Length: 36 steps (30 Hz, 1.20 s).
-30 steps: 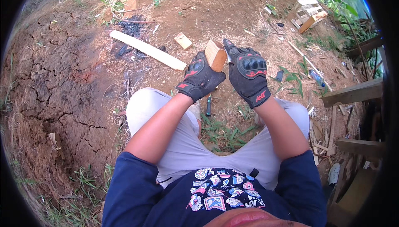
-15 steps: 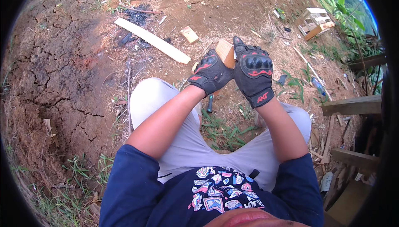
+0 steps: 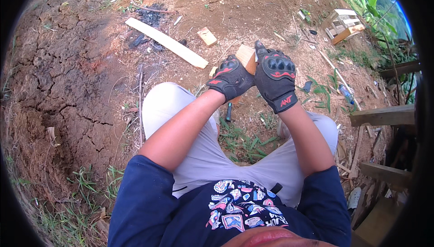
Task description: The person sits on the ground and sands a small rectangular piece of wood using a sanding block. They rotate the wood to sand multiple sides and edges, then place the sanded piece on the ground among other wood pieces.
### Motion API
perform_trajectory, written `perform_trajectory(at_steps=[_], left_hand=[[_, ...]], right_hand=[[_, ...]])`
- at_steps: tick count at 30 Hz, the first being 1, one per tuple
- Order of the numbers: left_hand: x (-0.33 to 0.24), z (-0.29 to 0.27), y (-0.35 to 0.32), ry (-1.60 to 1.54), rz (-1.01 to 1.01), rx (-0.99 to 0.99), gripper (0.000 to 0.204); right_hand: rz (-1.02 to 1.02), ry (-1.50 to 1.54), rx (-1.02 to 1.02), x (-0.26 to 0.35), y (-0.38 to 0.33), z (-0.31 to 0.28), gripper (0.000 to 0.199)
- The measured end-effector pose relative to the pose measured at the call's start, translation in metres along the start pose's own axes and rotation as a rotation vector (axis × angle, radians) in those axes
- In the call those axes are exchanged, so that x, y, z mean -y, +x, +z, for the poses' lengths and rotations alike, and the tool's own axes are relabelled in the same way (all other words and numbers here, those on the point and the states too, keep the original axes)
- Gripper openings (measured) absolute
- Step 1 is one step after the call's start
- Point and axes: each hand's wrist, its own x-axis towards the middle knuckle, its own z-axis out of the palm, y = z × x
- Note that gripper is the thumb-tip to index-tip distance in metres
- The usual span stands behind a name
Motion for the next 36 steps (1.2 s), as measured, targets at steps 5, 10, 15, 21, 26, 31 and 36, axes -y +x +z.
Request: perform_trajectory(at_steps=[5, 10, 15, 21, 26, 31, 36], left_hand=[[-0.017, -0.017, -0.005, -0.094, -0.246, 0.204, 0.087], [-0.020, -0.026, -0.009, -0.068, -0.137, 0.099, 0.080], [-0.016, -0.023, 0.002, -0.045, -0.121, 0.121, 0.068], [0.001, -0.006, 0.004, -0.084, -0.109, 0.093, 0.063], [-0.027, -0.029, -0.001, -0.118, -0.182, 0.215, 0.085], [0.002, -0.013, 0.002, -0.096, -0.167, 0.098, 0.079], [-0.003, -0.005, -0.004, -0.013, 0.048, 0.078, 0.074]], right_hand=[[0.015, -0.057, 0.070, -0.004, 0.002, -0.002, 0.042], [-0.001, -0.047, 0.074, 0.005, -0.007, -0.004, 0.056], [-0.046, -0.006, 0.014, 0.003, -0.004, -0.003, 0.060], [0.020, 0.190, 0.111, -0.006, -0.010, -0.013, 0.056], [0.074, 0.119, -0.059, -0.032, 0.003, 0.003, 0.050], [-0.143, 0.214, -0.179, -0.014, -0.003, -0.020, 0.040], [0.004, 0.010, 0.056, -0.009, -0.021, 0.004, 0.050]])
